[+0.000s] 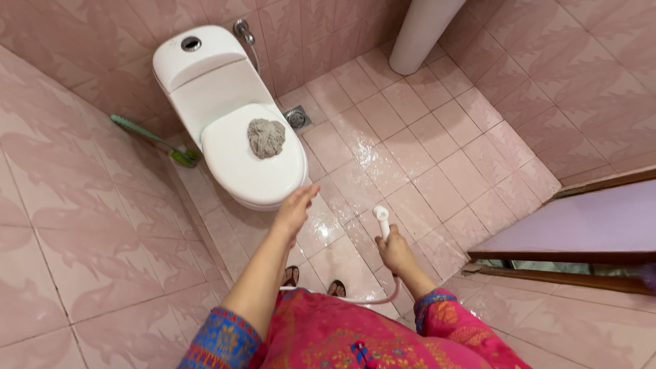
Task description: The person washes hands at the sink, then uses a blue plastic cup to scoop water and pour it onto the floor and walls. They then use a handheld bidet sprayer to rinse the floor and toilet area, moving around the bathroom to cover different surfaces.
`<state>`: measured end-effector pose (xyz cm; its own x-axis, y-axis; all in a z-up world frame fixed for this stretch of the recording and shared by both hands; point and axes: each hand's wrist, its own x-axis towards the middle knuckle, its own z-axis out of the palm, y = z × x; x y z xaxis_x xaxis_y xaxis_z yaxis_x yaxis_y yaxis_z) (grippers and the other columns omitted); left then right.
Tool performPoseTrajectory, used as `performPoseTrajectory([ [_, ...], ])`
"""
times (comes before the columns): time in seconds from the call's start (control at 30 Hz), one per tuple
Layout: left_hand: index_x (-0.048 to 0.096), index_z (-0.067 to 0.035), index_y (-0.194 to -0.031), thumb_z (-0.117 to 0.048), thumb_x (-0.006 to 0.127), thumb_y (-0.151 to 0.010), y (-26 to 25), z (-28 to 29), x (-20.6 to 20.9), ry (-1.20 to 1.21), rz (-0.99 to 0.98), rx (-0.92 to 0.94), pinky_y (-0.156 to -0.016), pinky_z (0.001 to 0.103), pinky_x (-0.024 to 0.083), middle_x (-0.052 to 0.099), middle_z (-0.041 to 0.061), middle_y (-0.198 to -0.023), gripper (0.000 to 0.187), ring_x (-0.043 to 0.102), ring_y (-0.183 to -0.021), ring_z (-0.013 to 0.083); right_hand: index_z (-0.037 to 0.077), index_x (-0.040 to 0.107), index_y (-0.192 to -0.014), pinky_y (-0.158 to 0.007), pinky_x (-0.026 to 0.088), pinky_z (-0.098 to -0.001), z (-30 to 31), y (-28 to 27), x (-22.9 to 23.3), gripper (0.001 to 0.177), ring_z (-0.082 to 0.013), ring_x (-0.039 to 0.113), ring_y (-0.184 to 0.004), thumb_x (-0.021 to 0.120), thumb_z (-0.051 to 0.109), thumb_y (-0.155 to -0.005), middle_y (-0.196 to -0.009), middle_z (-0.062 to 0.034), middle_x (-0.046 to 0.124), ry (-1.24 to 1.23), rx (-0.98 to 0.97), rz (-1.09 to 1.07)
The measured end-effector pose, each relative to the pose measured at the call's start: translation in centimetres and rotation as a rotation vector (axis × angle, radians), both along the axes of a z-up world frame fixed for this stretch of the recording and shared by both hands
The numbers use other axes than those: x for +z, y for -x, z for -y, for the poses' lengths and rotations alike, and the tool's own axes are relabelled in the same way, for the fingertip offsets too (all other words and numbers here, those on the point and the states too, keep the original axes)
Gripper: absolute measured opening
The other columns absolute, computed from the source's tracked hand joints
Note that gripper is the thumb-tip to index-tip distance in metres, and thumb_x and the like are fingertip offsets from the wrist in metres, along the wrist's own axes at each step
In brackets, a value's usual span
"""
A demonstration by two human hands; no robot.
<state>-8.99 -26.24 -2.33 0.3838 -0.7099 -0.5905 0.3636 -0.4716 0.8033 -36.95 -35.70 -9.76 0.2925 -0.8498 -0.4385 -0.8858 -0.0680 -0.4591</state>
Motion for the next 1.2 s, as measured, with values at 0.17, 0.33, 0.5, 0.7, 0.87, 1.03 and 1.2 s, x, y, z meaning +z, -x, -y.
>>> performPoseTrajectory([
  [0.17,0.064,-0.011,-0.134,-0.053,0.063,-0.09,-3.5,2.9,1.0,0.113,0.059,-0.018,-0.114,0.042,0.037,0.065,0.009,-0.138,0.061,0.053,-0.136,0.0245,-0.001,0.049,-0.116,-0.076,0.054,-0.0513,1.1,-2.9,1.3,0.041,-0.0451,0.07,-0.086,0.066,0.027,-0.092,-0.093,-0.0289,0.07,0.046,-0.023,0.013],
  [0.33,0.066,-0.011,-0.131,-0.05,0.062,-0.091,-6.1,4.5,1.6,0.139,0.022,-0.06,-0.114,0.041,0.034,0.066,0.008,-0.139,0.056,0.051,-0.137,0.0229,-0.002,0.048,-0.116,-0.076,0.055,-0.0511,2.4,-6.5,3.1,0.041,-0.0449,0.071,-0.087,0.064,0.029,-0.094,-0.093,-0.0293,0.071,0.048,-0.056,-0.012],
  [0.5,0.066,-0.012,-0.132,-0.049,0.064,-0.091,-7.6,6.3,0.7,0.137,0.005,-0.122,-0.115,0.041,0.034,0.065,0.008,-0.138,0.055,0.051,-0.138,0.0229,0.0,0.044,-0.117,-0.073,0.054,-0.0523,3.0,-9.4,4.8,0.041,-0.0453,0.07,-0.082,0.062,0.029,-0.095,-0.089,-0.0289,0.069,0.07,-0.108,0.002],
  [0.7,0.065,-0.012,-0.133,-0.051,0.065,-0.089,-8.9,9.1,1.8,0.137,0.047,-0.2,-0.114,0.042,0.037,0.065,0.01,-0.139,0.059,0.052,-0.136,0.0243,0.005,0.042,-0.116,-0.059,0.055,-0.045,5.0,-11.4,5.3,0.039,-0.0331,0.068,-0.063,0.063,0.029,-0.093,-0.079,-0.0204,0.067,-0.007,-0.257,0.19],
  [0.87,0.062,-0.013,-0.135,-0.055,0.064,-0.091,-11.9,13.0,4.8,0.094,0.216,-0.308,-0.11,0.043,0.04,0.062,0.011,-0.141,0.061,0.054,-0.132,0.0262,0.003,0.049,-0.111,-0.049,0.051,-0.0381,10.9,-12.0,6.7,0.032,-0.0203,0.058,-0.054,0.065,0.027,-0.097,-0.08,-0.0088,0.057,-0.123,-0.372,0.396],
  [1.03,0.069,-0.011,-0.128,-0.049,0.066,-0.089,-11.8,16.0,5.2,0.303,0.159,-0.252,-0.108,0.039,0.043,0.068,0.009,-0.134,0.054,0.059,-0.13,0.0232,0.012,0.051,-0.118,-0.057,0.05,-0.0372,12.2,-12.8,9.9,0.035,-0.0182,0.056,-0.061,0.062,0.036,-0.096,-0.086,-0.0068,0.061,-0.217,-0.561,0.557],
  [1.2,0.053,-0.011,-0.142,-0.031,0.076,-0.082,-5.2,11.9,0.6,0.351,0.57,-0.651,-0.109,0.038,0.042,0.061,0.016,-0.138,0.068,0.057,-0.131,0.0305,0.015,0.054,-0.124,-0.059,0.051,-0.038,6.3,-13.4,11.0,0.041,-0.0178,0.059,-0.07,0.061,0.042,-0.094,-0.091,-0.0038,0.06,-0.242,-0.716,0.658],
])
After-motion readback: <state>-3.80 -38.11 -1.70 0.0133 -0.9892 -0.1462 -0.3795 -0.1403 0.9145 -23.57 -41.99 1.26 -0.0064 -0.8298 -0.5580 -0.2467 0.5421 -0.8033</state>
